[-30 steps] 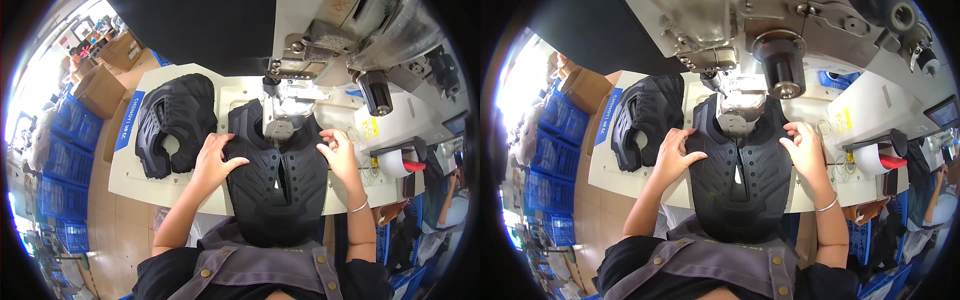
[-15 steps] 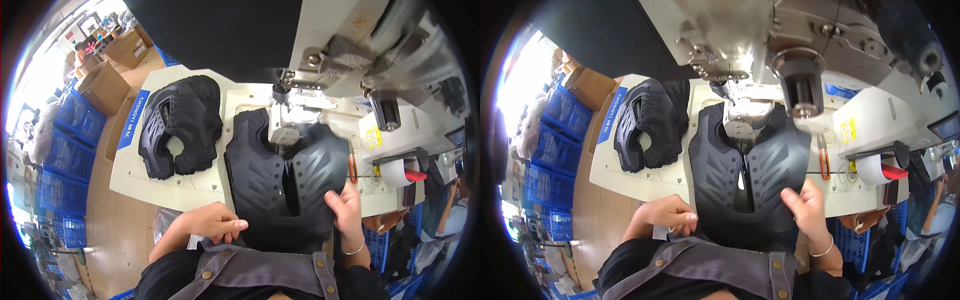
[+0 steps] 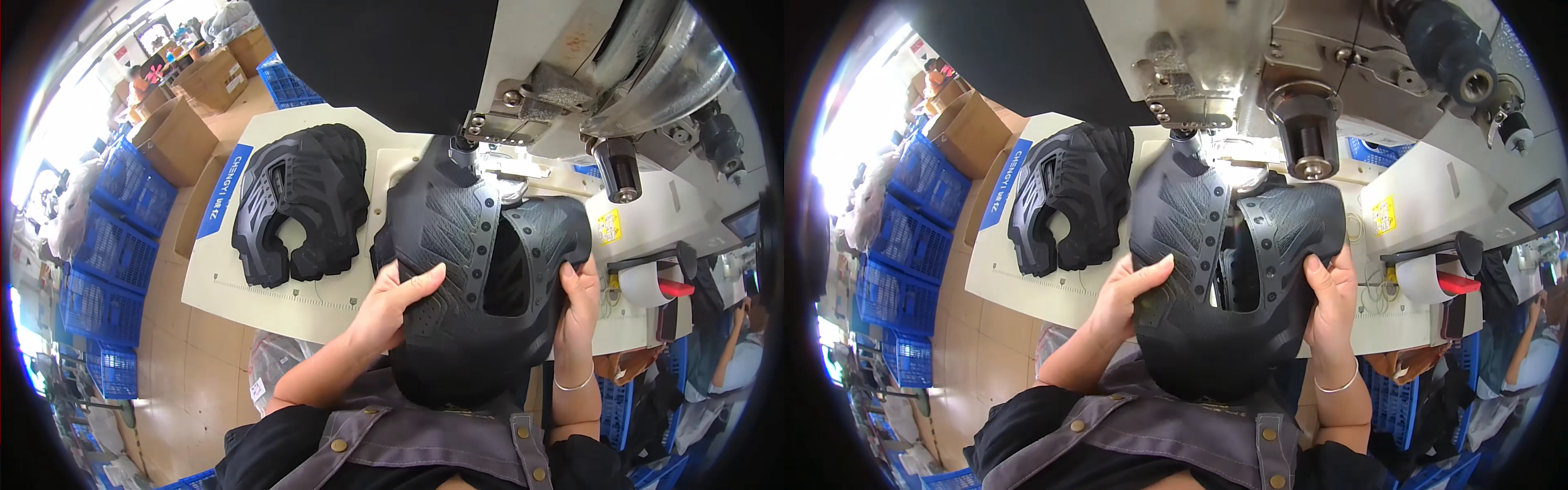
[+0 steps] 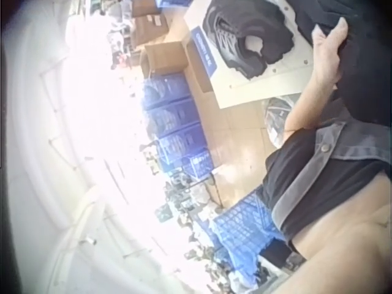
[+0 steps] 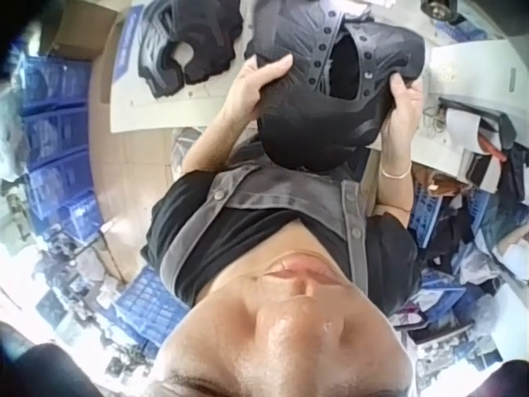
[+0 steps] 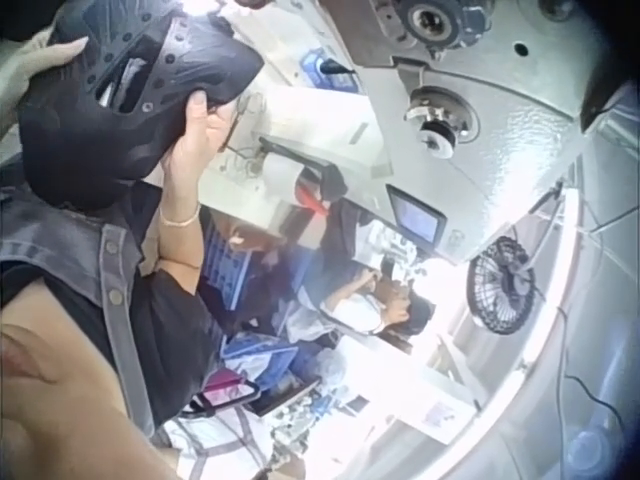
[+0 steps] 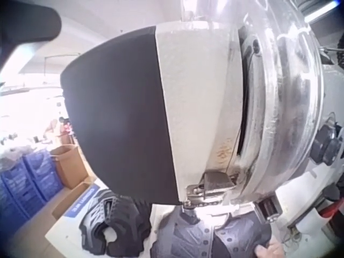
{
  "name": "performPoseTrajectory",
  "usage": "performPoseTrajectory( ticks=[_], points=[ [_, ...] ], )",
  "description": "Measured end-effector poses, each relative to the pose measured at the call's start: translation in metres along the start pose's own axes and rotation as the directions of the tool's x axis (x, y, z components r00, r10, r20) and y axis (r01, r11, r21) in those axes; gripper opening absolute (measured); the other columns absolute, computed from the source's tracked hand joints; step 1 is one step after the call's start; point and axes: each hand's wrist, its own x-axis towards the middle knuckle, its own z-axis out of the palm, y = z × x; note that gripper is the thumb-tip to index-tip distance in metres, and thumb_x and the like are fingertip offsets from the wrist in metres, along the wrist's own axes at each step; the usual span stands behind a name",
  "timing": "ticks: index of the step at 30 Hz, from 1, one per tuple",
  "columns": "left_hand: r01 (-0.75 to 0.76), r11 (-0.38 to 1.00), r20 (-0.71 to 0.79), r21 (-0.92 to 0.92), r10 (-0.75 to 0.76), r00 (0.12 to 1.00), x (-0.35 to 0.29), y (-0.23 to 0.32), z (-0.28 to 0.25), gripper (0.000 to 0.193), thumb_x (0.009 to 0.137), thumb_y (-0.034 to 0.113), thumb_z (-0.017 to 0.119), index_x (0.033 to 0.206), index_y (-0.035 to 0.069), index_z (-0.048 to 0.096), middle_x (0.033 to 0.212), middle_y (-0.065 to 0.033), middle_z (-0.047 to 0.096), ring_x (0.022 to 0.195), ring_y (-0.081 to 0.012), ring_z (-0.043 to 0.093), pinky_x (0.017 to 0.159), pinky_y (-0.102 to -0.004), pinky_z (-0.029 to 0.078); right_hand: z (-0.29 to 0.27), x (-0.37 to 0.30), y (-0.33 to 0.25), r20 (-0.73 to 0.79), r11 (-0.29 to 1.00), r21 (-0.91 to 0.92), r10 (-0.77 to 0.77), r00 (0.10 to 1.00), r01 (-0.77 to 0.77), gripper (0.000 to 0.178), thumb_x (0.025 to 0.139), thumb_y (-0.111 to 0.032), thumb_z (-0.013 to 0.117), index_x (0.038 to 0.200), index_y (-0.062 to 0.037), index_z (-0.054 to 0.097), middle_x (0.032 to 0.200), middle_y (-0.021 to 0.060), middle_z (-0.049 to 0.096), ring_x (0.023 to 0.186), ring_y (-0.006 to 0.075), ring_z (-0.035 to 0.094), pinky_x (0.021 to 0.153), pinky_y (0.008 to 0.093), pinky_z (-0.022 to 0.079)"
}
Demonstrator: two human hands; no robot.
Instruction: Stitching the components of a black shoe upper using a sewing machine.
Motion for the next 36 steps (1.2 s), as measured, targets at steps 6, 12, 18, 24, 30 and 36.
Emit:
performPoseTrajectory(
  ticks=[6, 12, 18, 24, 30, 36],
  points=[
    [-0.215, 0.973, -0.062, 0.087, 0.221, 0.973, -0.003, 0.01, 0.01, 0.02, 0.087, 0.006, 0.048, 0.106, 0.0, 0.048, 0.099, -0.0085, 0.057, 0.085, -0.0149, 0.058, 0.072, -0.0281, 0.048, 0.0, 0.009, 0.0, 0.107, 0.994, 0.007, -0.113, 0.988, 0.113, 0.033, 0.086, -0.006, 0.046, 0.118, 0.0031, 0.043, 0.112, 0.0118, 0.054, 0.101, 0.0182, 0.053, 0.09, 0.0287, 0.04],
    [-0.275, 0.961, -0.068, 0.04, 0.277, 0.959, 0.01, 0.004, 0.01, 0.022, 0.086, 0.003, 0.047, 0.108, 0.0, 0.048, 0.101, -0.0079, 0.056, 0.089, -0.0143, 0.055, 0.077, -0.0287, 0.046, 0.001, 0.014, 0.007, -0.041, 0.987, -0.011, -0.163, 0.986, 0.162, 0.034, 0.087, -0.004, 0.042, 0.12, 0.0023, 0.04, 0.111, 0.0112, 0.054, 0.101, 0.0186, 0.053, 0.09, 0.0296, 0.04],
    [-0.329, 0.939, 0.011, 0.097, 0.33, 0.944, 0.02, 0.004, 0.009, 0.024, 0.086, 0.003, 0.047, 0.11, 0.0, 0.047, 0.102, -0.0074, 0.056, 0.091, -0.0132, 0.055, 0.078, -0.0278, 0.045, 0.001, 0.015, -0.001, -0.076, 0.998, 0.032, -0.057, 0.995, 0.06, 0.038, 0.086, -0.002, 0.039, 0.123, 0.0026, 0.038, 0.117, 0.0124, 0.051, 0.105, 0.0198, 0.051, 0.092, 0.0309, 0.039],
    [-0.343, 0.91, 0.01, 0.232, 0.351, 0.936, 0.02, 0.006, 0.011, 0.032, 0.085, 0.001, 0.035, 0.115, -0.01, 0.041, 0.106, -0.0246, 0.055, 0.092, -0.0278, 0.059, 0.079, -0.0376, 0.05, 0.001, 0.016, 0.003, -0.086, 0.999, 0.048, 0.023, 0.996, -0.019, 0.036, 0.085, -0.001, 0.039, 0.121, 0.0026, 0.039, 0.114, 0.0131, 0.052, 0.1, 0.019, 0.054, 0.088, 0.0291, 0.042],
    [-0.375, 0.864, 0.05, 0.336, 0.381, 0.923, 0.02, 0.008, 0.011, 0.032, 0.086, 0.002, 0.036, 0.115, -0.01, 0.042, 0.106, -0.0246, 0.055, 0.092, -0.0274, 0.059, 0.078, -0.0366, 0.051, -0.008, 0.021, 0.005, -0.043, 0.993, 0.071, -0.093, 0.995, 0.096, 0.042, 0.084, -0.004, 0.043, 0.125, 0.0022, 0.035, 0.116, 0.0132, 0.051, 0.104, 0.0198, 0.052, 0.09, 0.0303, 0.042],
    [-0.348, 0.9, -0.001, 0.261, 0.361, 0.933, 0.016, 0.011, 0.011, 0.02, 0.088, 0.005, 0.047, 0.107, 0.0, 0.049, 0.096, -0.0022, 0.056, 0.085, -0.0073, 0.051, 0.077, -0.023, 0.041, 0.007, 0.018, -0.006, 0.032, 0.998, -0.053, 0.022, 0.999, -0.02, 0.045, 0.08, 0.0, 0.048, 0.123, 0.0035, 0.036, 0.113, 0.0133, 0.051, 0.098, 0.0175, 0.054, 0.087, 0.0281, 0.044]
  ],
)
